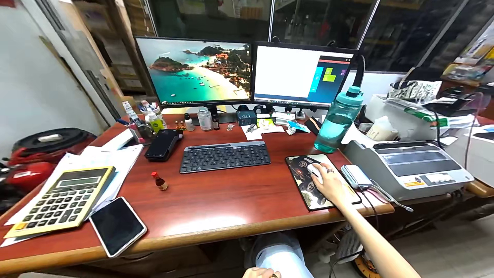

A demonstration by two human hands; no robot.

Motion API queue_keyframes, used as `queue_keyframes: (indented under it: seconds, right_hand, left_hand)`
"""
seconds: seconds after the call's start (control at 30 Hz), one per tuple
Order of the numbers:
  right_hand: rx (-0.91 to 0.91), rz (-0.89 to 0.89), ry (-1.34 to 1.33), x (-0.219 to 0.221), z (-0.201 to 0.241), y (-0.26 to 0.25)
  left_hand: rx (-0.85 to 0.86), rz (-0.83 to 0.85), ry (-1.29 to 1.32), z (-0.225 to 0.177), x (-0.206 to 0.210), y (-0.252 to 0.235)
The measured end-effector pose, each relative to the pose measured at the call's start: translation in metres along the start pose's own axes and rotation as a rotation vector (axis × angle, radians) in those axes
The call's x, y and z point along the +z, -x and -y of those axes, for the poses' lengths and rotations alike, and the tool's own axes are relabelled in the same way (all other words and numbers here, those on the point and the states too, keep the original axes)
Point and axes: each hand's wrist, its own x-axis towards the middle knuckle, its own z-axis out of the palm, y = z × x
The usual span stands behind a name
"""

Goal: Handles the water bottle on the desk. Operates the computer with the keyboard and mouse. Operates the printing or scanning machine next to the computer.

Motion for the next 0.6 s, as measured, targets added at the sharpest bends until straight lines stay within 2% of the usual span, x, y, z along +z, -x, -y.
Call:
queue_keyframes:
  seconds: [0.07,0.13,0.2,0.27,0.37,0.47,0.6]
  right_hand:
    - [-0.001,-0.005,-0.005,-0.001,0.0,0.0]
    - [-0.006,-0.015,-0.012,0.001,-0.001,0.0]
    - [-0.01,-0.023,-0.01,0.002,-0.002,-0.001]
    - [-0.034,-0.039,-0.009,0.005,-0.004,0.0]
    - [-0.095,-0.05,-0.022,0.006,-0.005,0.0]
    - [-0.15,-0.045,-0.034,0.007,-0.005,0.0]
    - [-0.131,-0.031,-0.042,0.006,-0.005,0.0]
  left_hand:
    - [0.099,-0.319,-0.107,0.006,-0.003,-0.002]
    - [0.027,-0.576,-0.262,0.012,-0.015,-0.005]
    - [-0.106,-0.712,-0.402,0.026,-0.028,-0.006]
    - [-0.199,-0.734,-0.487,0.048,-0.037,-0.007]
    - [-0.3,-0.636,-0.569,0.075,-0.035,-0.003]
    - [-0.324,-0.592,-0.597,0.08,-0.033,-0.002]
    - [-0.316,-0.582,-0.606,0.079,-0.032,-0.002]
